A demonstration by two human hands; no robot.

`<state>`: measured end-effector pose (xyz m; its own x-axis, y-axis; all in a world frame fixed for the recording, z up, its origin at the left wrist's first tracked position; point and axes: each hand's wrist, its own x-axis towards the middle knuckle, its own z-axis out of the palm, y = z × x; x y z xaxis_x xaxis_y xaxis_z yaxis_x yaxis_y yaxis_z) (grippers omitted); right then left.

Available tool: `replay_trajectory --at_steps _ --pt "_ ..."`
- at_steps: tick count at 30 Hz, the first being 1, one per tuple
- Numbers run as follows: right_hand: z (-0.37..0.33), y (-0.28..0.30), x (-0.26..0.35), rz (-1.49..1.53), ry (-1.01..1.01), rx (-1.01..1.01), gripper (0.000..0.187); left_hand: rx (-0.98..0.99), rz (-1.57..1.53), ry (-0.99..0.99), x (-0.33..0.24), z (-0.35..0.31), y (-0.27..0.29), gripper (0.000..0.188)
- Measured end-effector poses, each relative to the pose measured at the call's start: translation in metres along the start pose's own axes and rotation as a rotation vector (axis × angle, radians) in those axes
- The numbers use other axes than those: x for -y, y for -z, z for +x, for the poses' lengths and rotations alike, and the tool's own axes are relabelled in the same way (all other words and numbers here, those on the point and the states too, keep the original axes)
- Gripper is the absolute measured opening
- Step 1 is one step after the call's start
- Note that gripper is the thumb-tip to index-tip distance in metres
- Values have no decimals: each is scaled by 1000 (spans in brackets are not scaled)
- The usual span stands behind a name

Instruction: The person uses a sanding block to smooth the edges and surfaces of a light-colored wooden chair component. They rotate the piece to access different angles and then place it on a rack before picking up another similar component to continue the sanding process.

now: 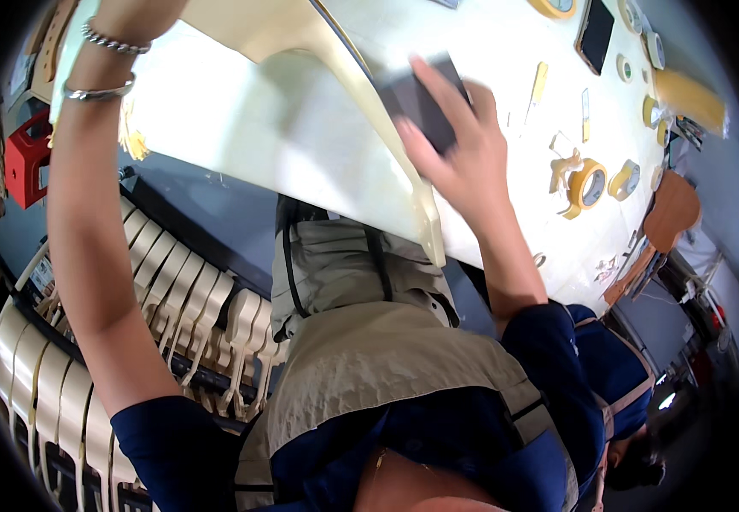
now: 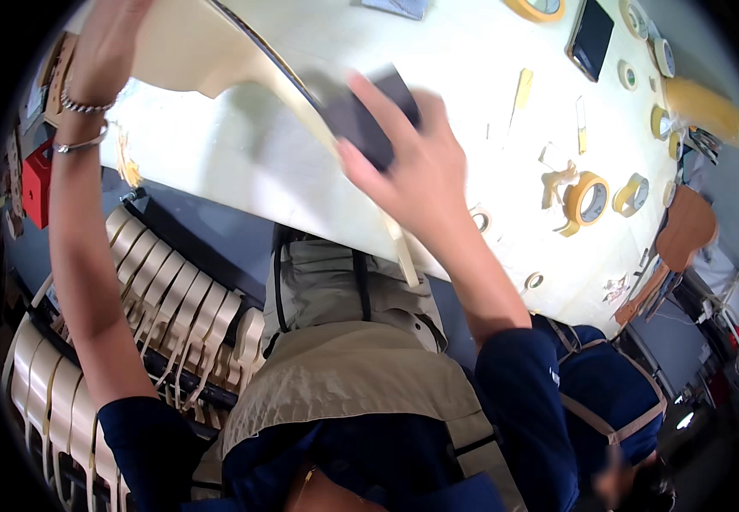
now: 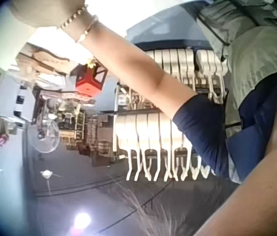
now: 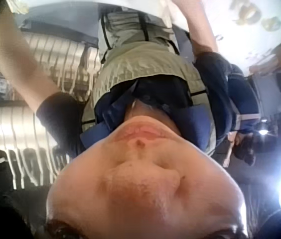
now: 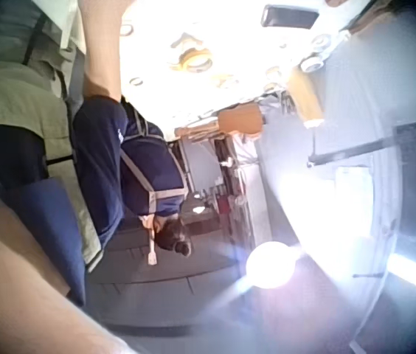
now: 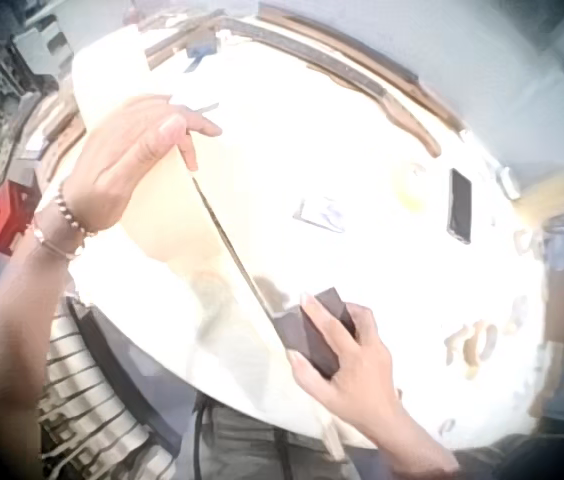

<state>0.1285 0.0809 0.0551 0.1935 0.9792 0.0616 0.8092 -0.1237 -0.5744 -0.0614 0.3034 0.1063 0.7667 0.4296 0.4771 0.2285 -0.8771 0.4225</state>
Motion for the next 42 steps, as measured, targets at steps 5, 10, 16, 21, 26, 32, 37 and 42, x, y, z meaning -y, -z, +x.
replay_trajectory --at_steps 5,10,16,21,26,32,37,42 --pt "-16 35 -37 131 -279 154 51 12 191 105 1 -9 13 39" --pt "-11 -5 -22 -144 291 -25 61 -249 400 -5 -30 -12 0 17" --pt "-35 -28 -31 346 49 346 61 28 277 -142 -102 -86 -87 38" --pt "-69 18 27 622 -140 771 41 -319 470 -20 -165 -129 -86 10" --pt "-65 5 72 715 -127 1224 49 -258 470 391 -206 -204 -64 10" --pt "-118 -79 121 628 0 1192 56 -429 225 1074 -237 -403 -71 17" --pt "-205 -132 134 420 -23 1333 43 -1285 -405 1384 -311 -584 -155 24" --pt "-276 -175 140 252 -74 1507 41 -1429 -196 1761 -376 -685 -219 31"
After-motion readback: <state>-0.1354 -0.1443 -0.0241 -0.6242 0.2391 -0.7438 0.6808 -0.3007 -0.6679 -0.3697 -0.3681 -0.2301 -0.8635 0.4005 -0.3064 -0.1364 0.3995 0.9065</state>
